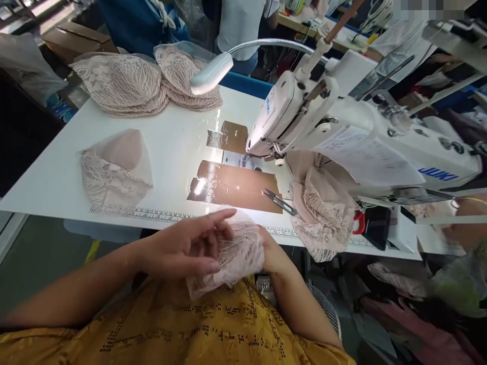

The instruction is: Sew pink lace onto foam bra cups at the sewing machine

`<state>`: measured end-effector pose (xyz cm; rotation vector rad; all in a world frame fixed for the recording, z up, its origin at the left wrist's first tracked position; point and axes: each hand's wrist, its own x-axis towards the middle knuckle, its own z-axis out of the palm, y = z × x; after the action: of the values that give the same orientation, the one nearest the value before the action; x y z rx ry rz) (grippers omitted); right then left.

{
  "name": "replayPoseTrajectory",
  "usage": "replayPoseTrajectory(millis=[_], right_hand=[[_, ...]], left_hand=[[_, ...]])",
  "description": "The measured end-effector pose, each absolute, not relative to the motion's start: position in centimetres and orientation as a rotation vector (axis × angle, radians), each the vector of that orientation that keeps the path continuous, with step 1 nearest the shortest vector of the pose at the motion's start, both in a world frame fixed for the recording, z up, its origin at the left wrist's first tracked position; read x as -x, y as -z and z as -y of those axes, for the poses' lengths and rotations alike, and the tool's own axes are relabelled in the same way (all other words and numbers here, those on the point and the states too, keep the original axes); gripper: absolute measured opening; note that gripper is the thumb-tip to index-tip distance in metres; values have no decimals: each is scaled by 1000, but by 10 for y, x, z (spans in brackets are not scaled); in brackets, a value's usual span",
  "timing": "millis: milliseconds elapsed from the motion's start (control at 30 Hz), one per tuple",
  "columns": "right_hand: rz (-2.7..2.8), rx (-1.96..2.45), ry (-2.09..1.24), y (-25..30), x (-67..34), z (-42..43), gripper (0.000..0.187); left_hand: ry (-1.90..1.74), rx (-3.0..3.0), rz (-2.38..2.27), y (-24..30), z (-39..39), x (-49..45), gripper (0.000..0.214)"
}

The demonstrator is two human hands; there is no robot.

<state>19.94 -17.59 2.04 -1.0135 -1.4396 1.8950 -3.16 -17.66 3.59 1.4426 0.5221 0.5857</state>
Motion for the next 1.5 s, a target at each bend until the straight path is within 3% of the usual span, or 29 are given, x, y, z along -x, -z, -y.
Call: replayPoseTrajectory(millis=[100, 200, 267, 367, 433, 567, 700, 767, 867, 933, 1067, 1167, 1300, 1400, 1500], right_hand=[[1290, 811, -2093, -11, -191, 177, 31], [1293, 692, -2120, -11, -190, 172, 30], [1384, 688, -2057, -14, -196, 167, 31], [1664, 921, -1712, -20, -217, 159, 25], [1821, 1205, -1313, -19, -239, 153, 18], [1848, 1531, -678, -4, -276, 138, 21], [1897, 1570, -426, 7, -277, 126, 29], [2027, 1526, -508, 5, -268, 129, 33], [2152, 1177, -984, -6, -257, 142, 32], [1954, 1023, -1192, -14, -254, 149, 30], [1699, 1039, -1029, -28, -237, 141, 29], [1847, 948, -883, -37, -212, 127, 40], [2036, 860, -742, -45, -185, 117, 36], [2107, 998, -900, -47, -179, 117, 30], [2129, 1101, -1167, -49, -179, 118, 11]], left_hand=[[-690, -1634, -747, -30, 160, 33, 83], [-572, -1530, -699, -26, 143, 29, 90], [-414, -1303, -562, -26, 137, 26, 74], [-288, -1030, -454, -27, 135, 24, 33], [-337, -985, -490, -26, 136, 27, 20], [-468, -1002, -609, -22, 133, 38, 17], [-498, -1030, -646, -20, 126, 38, 19], [-528, -1055, -647, -20, 124, 37, 18], [-566, -1099, -670, -23, 121, 36, 17], [-578, -1143, -699, -25, 120, 37, 18], [-561, -1263, -678, -30, 118, 35, 18], [-562, -1343, -627, -33, 119, 30, 14], [-602, -1399, -643, -35, 122, 29, 16], [-590, -1470, -681, -33, 124, 33, 17], [-574, -1530, -700, -29, 124, 37, 21]])
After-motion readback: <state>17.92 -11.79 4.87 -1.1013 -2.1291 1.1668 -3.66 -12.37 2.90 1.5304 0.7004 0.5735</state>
